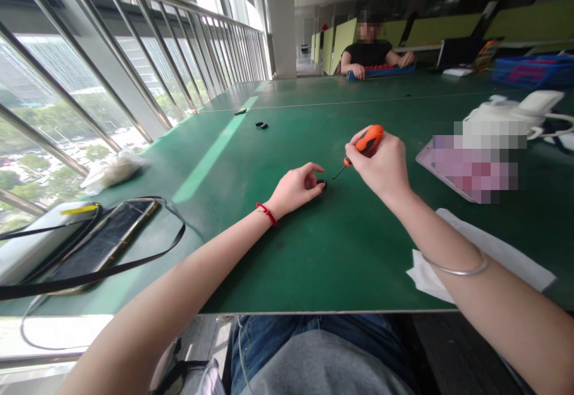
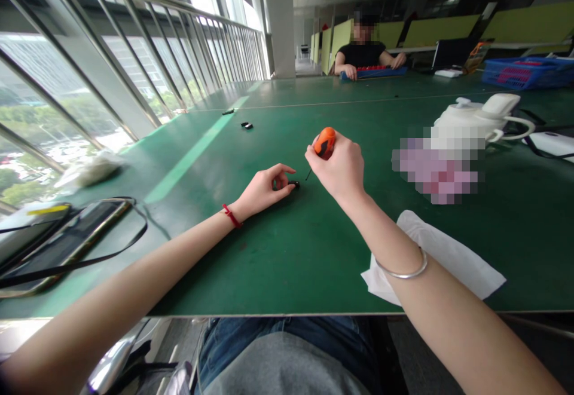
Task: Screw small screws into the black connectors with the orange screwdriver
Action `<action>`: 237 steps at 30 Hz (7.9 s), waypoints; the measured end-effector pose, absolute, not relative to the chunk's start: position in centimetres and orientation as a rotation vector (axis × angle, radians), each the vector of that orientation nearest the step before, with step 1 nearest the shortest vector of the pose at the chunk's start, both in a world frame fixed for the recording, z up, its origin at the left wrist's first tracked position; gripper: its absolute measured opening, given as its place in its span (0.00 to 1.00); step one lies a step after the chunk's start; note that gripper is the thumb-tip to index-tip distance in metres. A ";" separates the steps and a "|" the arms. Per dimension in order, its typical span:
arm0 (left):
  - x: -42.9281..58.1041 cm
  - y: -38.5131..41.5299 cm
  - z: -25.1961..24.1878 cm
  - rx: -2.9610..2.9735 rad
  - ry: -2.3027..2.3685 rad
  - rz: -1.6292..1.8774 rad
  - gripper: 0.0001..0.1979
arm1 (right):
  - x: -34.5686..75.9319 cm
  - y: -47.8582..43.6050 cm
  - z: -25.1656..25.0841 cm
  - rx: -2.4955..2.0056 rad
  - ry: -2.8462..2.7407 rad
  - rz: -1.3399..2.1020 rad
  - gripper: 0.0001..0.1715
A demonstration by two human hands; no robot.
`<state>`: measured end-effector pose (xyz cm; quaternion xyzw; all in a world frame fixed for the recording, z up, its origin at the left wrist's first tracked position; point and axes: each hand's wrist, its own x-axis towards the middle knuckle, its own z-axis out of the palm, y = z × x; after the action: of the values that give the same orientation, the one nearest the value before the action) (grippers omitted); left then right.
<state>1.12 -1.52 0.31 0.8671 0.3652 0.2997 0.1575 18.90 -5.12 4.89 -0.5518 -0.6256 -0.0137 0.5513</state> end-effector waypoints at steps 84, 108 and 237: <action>1.1 -1.5 0.5 2.666 1.168 0.848 0.04 | 18.2 -6.1 5.3 -1.178 -1.621 0.062 0.10; 1.0 -1.4 0.4 2.729 1.126 0.843 0.05 | 18.0 -6.3 5.5 -1.199 -1.677 0.049 0.06; -0.1 -1.1 1.1 1.648 0.983 1.130 0.14 | 19.7 -1.9 0.7 -1.077 -2.172 0.082 0.11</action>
<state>-0.11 -1.10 1.08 0.6641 0.3959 0.4554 0.4414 19.73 -1.93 0.71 -0.4160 -0.8386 0.0317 0.3503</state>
